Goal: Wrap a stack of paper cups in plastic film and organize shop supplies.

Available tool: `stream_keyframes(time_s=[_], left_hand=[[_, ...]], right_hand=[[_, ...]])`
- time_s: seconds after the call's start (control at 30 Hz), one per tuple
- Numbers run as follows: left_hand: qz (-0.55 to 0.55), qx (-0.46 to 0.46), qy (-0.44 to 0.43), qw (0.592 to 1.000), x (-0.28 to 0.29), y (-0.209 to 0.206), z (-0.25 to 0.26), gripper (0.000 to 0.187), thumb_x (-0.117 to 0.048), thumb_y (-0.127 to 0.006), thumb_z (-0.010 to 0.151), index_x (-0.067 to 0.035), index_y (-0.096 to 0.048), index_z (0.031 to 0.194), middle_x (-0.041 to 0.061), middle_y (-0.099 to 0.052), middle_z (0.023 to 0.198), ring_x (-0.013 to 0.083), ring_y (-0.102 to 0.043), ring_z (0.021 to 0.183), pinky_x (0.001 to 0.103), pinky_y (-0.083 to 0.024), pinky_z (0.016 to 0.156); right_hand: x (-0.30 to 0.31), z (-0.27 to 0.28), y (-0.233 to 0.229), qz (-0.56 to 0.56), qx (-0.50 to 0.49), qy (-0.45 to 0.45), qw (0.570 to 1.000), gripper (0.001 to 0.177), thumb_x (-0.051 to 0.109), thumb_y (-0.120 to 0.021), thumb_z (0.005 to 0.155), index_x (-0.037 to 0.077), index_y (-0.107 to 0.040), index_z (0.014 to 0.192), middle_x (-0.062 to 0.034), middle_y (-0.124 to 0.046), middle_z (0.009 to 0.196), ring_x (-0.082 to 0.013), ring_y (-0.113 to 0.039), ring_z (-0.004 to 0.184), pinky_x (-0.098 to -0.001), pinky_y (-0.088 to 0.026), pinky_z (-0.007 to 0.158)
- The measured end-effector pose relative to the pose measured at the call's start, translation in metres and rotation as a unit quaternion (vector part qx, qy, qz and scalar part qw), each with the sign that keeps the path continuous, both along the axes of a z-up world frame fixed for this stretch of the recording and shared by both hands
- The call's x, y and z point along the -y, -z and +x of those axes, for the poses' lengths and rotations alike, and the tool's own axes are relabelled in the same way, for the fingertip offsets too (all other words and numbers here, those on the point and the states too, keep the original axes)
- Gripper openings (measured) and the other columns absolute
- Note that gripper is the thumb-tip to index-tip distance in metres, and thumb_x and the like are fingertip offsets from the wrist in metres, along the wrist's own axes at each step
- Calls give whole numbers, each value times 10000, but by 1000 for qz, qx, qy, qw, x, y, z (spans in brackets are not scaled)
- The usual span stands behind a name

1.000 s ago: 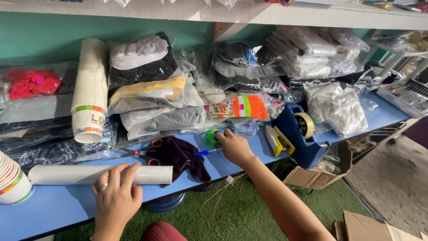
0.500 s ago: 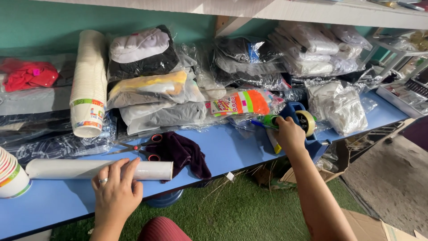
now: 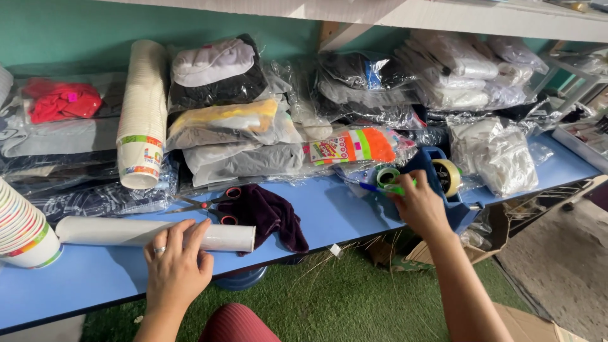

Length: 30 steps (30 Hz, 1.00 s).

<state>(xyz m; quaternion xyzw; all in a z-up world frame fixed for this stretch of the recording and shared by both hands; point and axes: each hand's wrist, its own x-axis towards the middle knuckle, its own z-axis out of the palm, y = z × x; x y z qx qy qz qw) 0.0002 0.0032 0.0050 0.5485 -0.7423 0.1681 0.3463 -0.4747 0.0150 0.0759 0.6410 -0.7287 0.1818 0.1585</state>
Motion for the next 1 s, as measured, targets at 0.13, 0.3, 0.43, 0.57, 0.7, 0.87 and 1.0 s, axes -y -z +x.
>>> stream_keyframes(time_s=[0.13,0.3,0.43,0.57,0.7,0.87,1.0], left_hand=[[0,4,-7,1000,2,1,-3,563,-201,-649,736,-255,-673,1295,10,-601,1284,244,-525,1174,494,-411,1010],[9,5,-17,1000,-2,-1,-2,565,-211,-660,721,-250,-670,1284,16,-597,1286,256,-522,1188,508,-396,1001],[3,-5,1,1000,2,1,0,557,-210,-669,724,-229,-663,1281,28,-592,1269,258,-515,1181,510,-389,1008],[20,-9,10,1000,1,-1,-1,530,-212,-691,708,-206,-655,1237,29,-589,1254,256,-499,1193,513,-374,1025],[25,-8,5,1000,4,7,1,499,-210,-700,704,-197,-656,1201,17,-591,1239,247,-491,1195,520,-367,1031],[2,-22,19,1000,2,4,2,505,-194,-698,677,-192,-667,1180,19,-597,1230,259,-505,1203,526,-367,1028],[11,-15,19,1000,2,3,2,483,-193,-694,682,-192,-675,1164,17,-603,1220,258,-513,1187,526,-372,1025]], right_hand=[[-8,10,35,-23,1,-88,996,214,257,-695,920,125,-650,1082,-92,-624,1047,-328,-696,873,-452,-588,673],[14,33,61,-49,-47,-88,994,156,205,-703,878,144,-687,1020,-81,-651,942,-335,-663,959,-484,-548,731],[40,85,53,-179,-30,-89,979,189,155,-752,797,105,-715,976,-119,-674,922,-361,-650,918,-492,-519,766],[63,191,27,-170,132,-331,919,126,84,-754,838,47,-737,957,-139,-721,939,-355,-675,899,-449,-540,799],[111,262,21,-74,196,-410,887,160,129,-756,862,64,-746,1008,-137,-701,979,-362,-670,943,-445,-554,835],[142,293,30,90,42,-406,908,225,200,-831,719,87,-761,900,-125,-590,1098,-359,-589,1092,-459,-513,894],[140,292,42,58,1,-405,913,197,193,-817,735,97,-756,897,-102,-583,1098,-338,-571,1132,-469,-496,904]])
